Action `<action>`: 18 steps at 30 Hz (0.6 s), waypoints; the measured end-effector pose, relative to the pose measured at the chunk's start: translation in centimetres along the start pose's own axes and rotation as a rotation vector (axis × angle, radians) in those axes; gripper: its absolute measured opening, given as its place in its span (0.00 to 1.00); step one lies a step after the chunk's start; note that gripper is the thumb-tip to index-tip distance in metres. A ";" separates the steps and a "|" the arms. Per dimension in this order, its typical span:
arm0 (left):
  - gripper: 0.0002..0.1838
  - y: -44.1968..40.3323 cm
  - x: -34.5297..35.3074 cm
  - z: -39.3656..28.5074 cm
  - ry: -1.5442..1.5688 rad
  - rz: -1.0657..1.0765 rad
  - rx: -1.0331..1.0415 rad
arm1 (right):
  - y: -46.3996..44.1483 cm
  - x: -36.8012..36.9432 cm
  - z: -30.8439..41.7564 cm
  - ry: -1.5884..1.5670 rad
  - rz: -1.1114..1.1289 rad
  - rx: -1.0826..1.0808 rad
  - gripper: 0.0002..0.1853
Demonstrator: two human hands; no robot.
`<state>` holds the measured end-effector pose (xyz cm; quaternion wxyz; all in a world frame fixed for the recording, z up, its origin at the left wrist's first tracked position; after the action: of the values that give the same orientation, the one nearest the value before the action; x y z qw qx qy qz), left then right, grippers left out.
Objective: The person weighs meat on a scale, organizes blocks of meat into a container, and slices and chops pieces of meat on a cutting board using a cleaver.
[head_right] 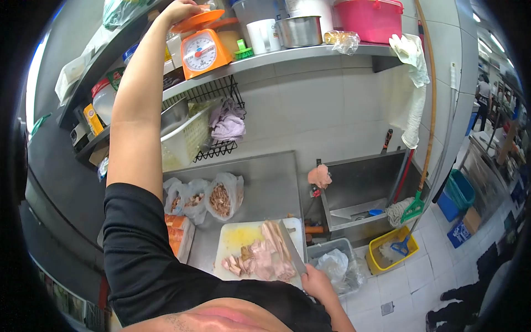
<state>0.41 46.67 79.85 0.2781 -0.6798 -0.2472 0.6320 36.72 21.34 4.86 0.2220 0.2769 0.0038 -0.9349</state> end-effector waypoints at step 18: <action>0.21 0.9 0.1 -0.4 0.207 -0.125 -0.075 | 1.5 -3.9 -0.9 0.061 0.066 0.056 0.13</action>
<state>0.79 46.09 79.19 0.3151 -0.7346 -0.2826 0.5303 40.77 21.73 6.31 0.2448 0.3114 -0.0247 -0.9179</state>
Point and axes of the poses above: each hand's wrist, its own y-axis away from the middle knuckle, its own x-axis out of the palm, z = x × y, the point moved 8 cm from there along -y, towards the middle knuckle
